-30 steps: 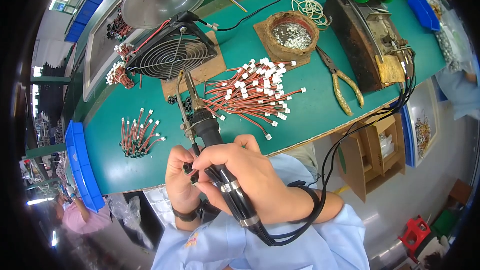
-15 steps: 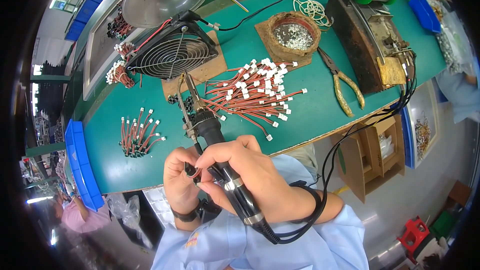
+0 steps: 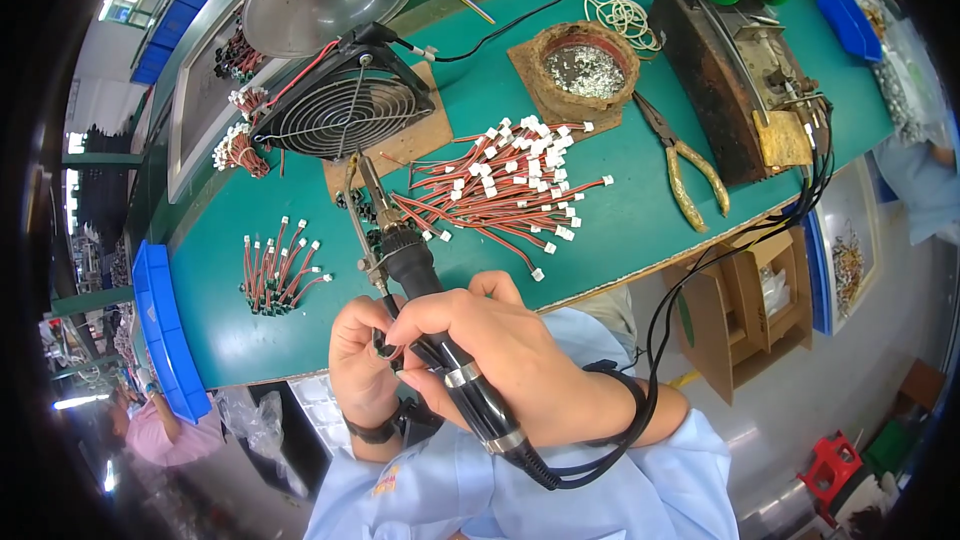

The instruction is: The person solders wires to circuit boards using a soldering iron, handling each board and wire by hand. They pick up a circuit board, align a wire against it, and apply the soldering iron tip to the connection point before setting the completed assembly down.

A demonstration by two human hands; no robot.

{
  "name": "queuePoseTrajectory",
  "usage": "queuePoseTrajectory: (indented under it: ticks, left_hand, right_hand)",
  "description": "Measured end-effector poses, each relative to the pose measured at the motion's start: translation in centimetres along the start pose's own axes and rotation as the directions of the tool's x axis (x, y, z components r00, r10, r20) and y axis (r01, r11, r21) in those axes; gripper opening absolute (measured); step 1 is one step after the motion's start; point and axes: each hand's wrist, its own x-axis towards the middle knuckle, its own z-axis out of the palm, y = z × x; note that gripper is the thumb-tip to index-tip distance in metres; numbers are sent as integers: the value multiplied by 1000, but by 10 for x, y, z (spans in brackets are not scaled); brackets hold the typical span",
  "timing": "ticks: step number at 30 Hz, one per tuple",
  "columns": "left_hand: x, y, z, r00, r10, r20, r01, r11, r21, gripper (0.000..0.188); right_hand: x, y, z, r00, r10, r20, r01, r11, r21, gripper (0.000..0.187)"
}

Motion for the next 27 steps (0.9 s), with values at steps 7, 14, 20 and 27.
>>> queuePoseTrajectory:
  ticks: [7, 14, 20, 27]
  left_hand:
    - [-1, 10, -1, 997, -60, 48, 57, 996, 62, 18]
    - [2, 15, 4, 993, -54, 101, 49, 997, 56, 14]
    - [2, 19, 7, 993, -28, 115, 12, 991, 136, 11]
    - [6, 7, 9, 989, 144, -25, -138, 976, 168, 9]
  right_hand:
    - [2, -1, -7, 998, 28, 51, -29, 1000, 8, 35]
    - [1, 1, -12, 996, 44, 71, -41, 998, -44, 36]
    - [-6, 2, -5, 991, 128, -37, -128, 992, -8, 38]
    - [3, 10, -11, 978, -101, -184, 6, 890, -456, 42]
